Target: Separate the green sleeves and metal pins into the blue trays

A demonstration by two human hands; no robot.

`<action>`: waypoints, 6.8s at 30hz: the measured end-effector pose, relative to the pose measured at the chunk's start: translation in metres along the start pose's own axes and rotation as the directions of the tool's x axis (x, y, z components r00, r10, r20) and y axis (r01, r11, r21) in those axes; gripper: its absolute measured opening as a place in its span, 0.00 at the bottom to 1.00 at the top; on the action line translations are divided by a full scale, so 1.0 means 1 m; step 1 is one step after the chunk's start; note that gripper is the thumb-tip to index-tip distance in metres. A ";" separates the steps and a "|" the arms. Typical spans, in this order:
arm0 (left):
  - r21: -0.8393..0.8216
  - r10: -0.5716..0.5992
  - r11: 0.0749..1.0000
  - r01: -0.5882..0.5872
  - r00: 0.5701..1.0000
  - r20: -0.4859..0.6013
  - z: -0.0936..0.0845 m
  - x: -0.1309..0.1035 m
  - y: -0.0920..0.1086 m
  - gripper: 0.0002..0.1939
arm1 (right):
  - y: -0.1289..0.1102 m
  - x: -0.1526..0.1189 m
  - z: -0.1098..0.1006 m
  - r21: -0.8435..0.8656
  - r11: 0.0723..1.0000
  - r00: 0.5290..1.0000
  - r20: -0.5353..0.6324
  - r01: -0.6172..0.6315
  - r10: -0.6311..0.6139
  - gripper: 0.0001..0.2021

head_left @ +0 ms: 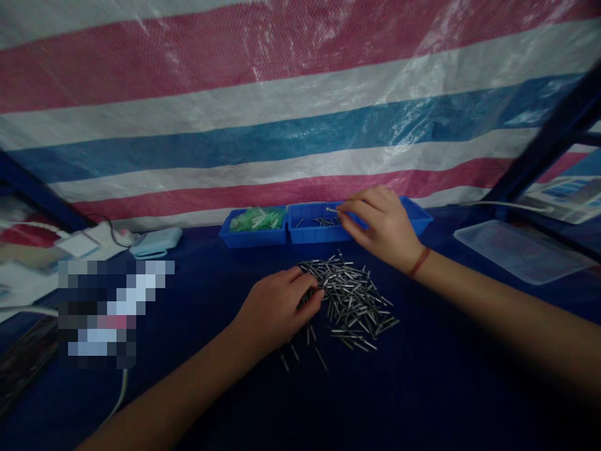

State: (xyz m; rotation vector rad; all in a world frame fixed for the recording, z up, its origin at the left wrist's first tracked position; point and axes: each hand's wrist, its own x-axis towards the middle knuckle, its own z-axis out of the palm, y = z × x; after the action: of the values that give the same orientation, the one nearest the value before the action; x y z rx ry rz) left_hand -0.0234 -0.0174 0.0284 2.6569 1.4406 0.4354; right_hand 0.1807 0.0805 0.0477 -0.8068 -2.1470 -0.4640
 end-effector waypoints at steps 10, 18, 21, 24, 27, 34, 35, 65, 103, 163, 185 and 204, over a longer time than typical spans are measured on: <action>0.073 0.091 0.992 -0.103 0.983 0.157 -0.008 0.001 -0.005 0.10 | -0.024 -0.033 -0.008 0.099 0.993 0.983 0.179 -0.071 0.053 0.08; 0.099 0.057 0.992 -0.074 0.985 0.162 0.001 0.000 0.000 0.08 | -0.042 -0.056 -0.018 0.327 0.926 0.952 0.291 -0.190 0.092 0.06; 0.116 0.081 0.989 -0.096 0.989 0.125 0.005 0.001 0.001 0.07 | -0.044 -0.056 -0.015 0.373 0.902 0.943 0.319 -0.220 0.098 0.06; 0.153 0.105 0.981 -0.118 0.990 0.093 0.007 0.001 0.003 0.08 | -0.046 -0.057 -0.014 0.402 0.883 0.936 0.337 -0.241 0.103 0.06; 0.173 0.109 0.978 -0.119 0.992 0.065 0.005 0.000 0.005 0.09 | -0.049 -0.059 -0.016 0.424 0.874 0.934 0.345 -0.239 0.088 0.06; 0.207 0.263 0.948 -0.243 0.962 -0.078 -0.001 0.000 0.010 0.15 | -0.055 -0.060 -0.023 0.433 0.887 0.927 0.374 -0.162 -0.013 0.08; 0.224 0.277 0.942 -0.250 0.956 -0.095 -0.001 0.000 0.011 0.15 | -0.056 -0.060 -0.023 0.432 0.889 0.929 0.369 -0.153 -0.019 0.08; -0.540 -0.135 0.842 0.010 0.972 -0.192 -0.001 -0.003 0.023 0.04 | -0.069 -0.058 -0.029 0.667 0.675 0.944 0.290 -0.316 0.156 0.04; -0.380 -0.178 0.924 0.032 0.917 -0.357 -0.014 0.001 -0.001 0.11 | -0.016 0.005 0.000 0.128 0.983 0.991 0.016 -0.130 0.129 0.12; -0.259 -0.154 0.954 0.152 0.988 0.014 -0.015 -0.002 0.018 0.07 | -0.054 -0.060 -0.031 0.440 0.851 0.933 0.332 -0.286 0.142 0.05; -0.532 -0.153 0.828 0.175 0.985 0.085 -0.005 -0.004 0.037 0.08 | -0.072 -0.057 -0.040 0.715 0.586 0.925 0.293 -0.380 0.242 0.03; -0.436 -0.142 0.899 0.048 0.972 -0.187 -0.004 -0.007 0.035 0.01 | -0.073 -0.060 -0.037 0.708 0.564 0.905 0.311 -0.425 0.290 0.05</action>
State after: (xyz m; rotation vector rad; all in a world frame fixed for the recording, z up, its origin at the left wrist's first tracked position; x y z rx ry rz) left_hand -0.0001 -0.0424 0.0381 2.2311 1.3283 0.9361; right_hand 0.1808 -0.0172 0.0195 -0.7466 -1.9497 0.7405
